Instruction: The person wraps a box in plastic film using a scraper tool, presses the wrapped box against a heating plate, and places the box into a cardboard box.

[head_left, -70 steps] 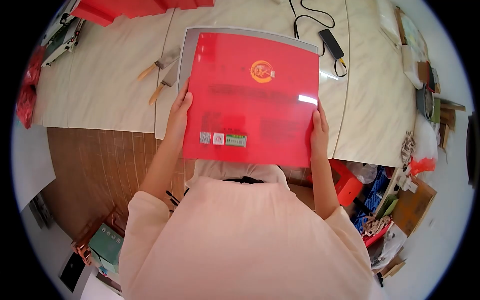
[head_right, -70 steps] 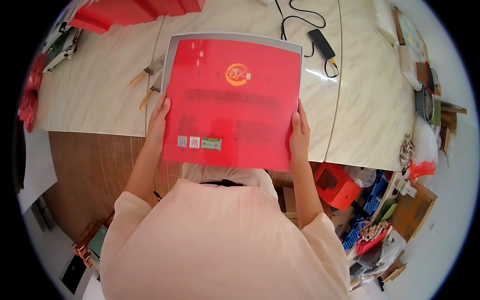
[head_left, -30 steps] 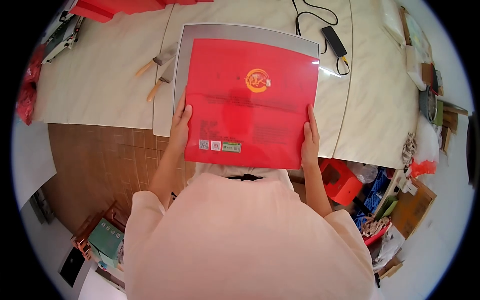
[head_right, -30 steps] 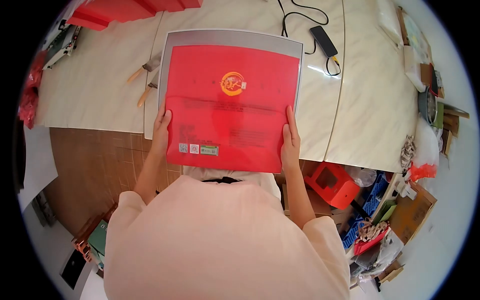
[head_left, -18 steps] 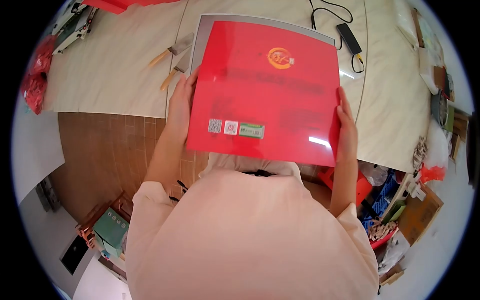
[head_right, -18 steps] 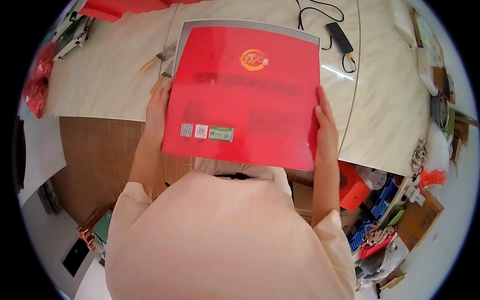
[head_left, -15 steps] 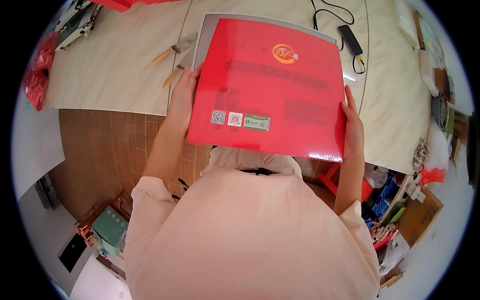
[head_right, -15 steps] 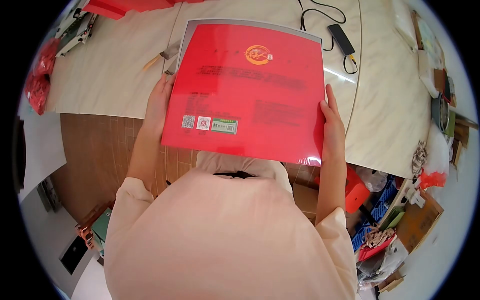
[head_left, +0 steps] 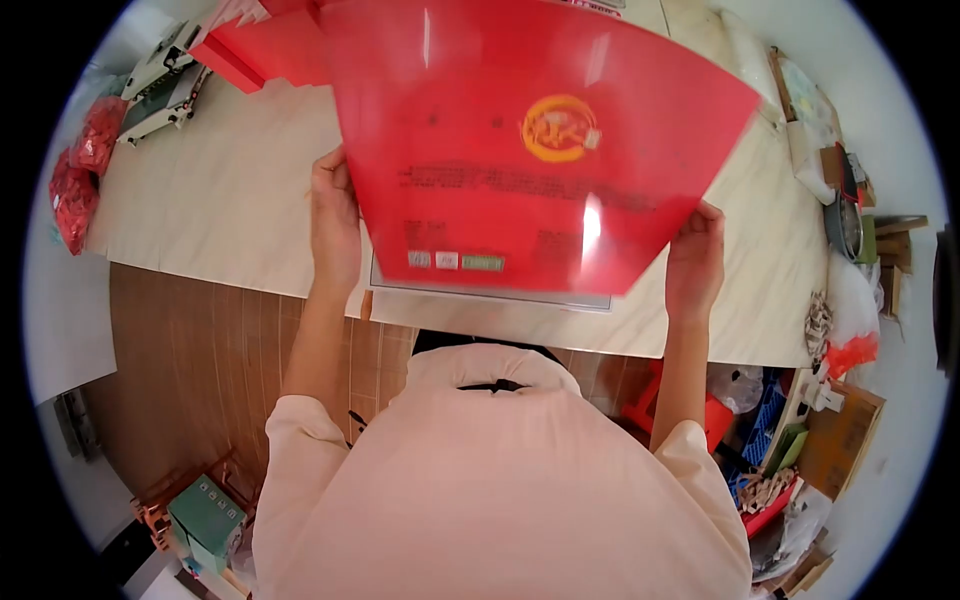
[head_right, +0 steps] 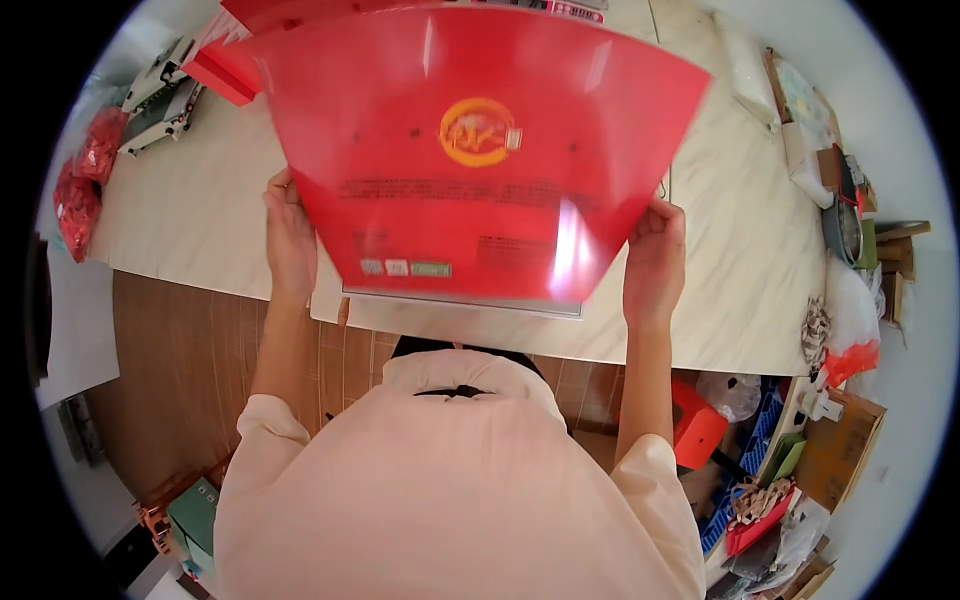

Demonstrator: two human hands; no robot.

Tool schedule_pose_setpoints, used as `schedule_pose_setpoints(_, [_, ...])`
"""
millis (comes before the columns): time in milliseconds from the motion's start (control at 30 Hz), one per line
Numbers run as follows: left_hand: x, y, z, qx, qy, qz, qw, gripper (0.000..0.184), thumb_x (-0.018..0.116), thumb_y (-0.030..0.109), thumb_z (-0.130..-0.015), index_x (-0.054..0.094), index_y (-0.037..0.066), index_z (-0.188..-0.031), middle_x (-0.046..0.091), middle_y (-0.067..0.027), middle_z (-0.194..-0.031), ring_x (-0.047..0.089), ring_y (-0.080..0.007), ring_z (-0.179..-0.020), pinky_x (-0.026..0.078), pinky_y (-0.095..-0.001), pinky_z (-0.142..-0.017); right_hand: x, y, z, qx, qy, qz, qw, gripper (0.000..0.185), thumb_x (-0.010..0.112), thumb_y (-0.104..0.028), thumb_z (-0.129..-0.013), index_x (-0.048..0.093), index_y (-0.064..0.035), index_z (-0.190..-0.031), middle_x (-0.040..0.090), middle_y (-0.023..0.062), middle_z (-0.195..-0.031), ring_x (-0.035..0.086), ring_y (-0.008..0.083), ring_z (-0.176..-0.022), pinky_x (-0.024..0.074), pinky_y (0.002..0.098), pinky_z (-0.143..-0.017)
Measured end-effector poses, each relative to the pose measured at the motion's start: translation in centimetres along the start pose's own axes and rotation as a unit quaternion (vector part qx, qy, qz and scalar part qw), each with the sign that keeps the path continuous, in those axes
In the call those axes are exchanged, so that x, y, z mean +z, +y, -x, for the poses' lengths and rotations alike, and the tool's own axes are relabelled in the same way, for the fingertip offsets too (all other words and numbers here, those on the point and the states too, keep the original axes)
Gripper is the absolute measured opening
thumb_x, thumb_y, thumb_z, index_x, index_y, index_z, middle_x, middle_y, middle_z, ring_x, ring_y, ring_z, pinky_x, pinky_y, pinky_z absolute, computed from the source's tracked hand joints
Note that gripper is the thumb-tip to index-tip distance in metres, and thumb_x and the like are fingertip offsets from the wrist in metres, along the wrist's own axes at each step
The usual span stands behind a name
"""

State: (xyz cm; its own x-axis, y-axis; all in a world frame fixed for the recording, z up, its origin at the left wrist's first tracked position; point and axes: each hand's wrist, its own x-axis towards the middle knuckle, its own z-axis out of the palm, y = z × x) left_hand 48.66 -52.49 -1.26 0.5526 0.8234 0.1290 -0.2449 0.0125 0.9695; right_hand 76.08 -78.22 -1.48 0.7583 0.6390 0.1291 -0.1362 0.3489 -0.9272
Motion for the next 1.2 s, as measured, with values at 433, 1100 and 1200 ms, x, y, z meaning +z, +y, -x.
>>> schedule_pose_setpoints(433, [-1.4,-1.7,8.7,-0.121,0.005,0.003,0.993,0.065,0.019,0.051,-0.099,0.035,0.002,-0.139,0.039,-0.0123,-0.143,0.038,-0.021,-0.132,0.031,-0.037,-0.109,1.2,3.8,9.2,0.139,0.113,-0.019,0.984,0.054,0.032,-0.038,-0.1,0.041,0.0043,-0.133,0.047,0.0149,-0.133,0.047,0.0227,-0.122,0.0385,0.0362,-0.102])
schedule_pose_setpoints(1100, [-6.3,-2.7,24.1,-0.538,0.01,0.065,0.84,0.076,0.05,0.054,-0.09,0.026,0.005,-0.143,0.037,-0.0143,-0.142,0.037,-0.024,-0.13,0.034,-0.0368,-0.105,1.5,2.2,23.8,0.401,0.177,0.023,0.899,0.049,0.045,-0.035,-0.097,0.038,-0.0071,-0.137,0.05,0.0061,-0.132,0.048,0.0167,-0.12,0.0401,0.0334,-0.1])
schedule_pose_setpoints(1200, [-7.3,-3.2,24.4,-0.551,-0.008,0.027,0.834,0.076,0.05,0.058,-0.088,0.036,0.003,-0.138,0.05,-0.0141,-0.131,0.049,-0.0217,-0.12,0.041,-0.0344,-0.099,1.6,3.7,25.8,0.407,0.188,0.059,0.892,0.049,0.043,-0.039,-0.098,0.041,-0.0062,-0.134,0.053,0.0053,-0.128,0.051,0.0162,-0.116,0.042,0.0333,-0.098])
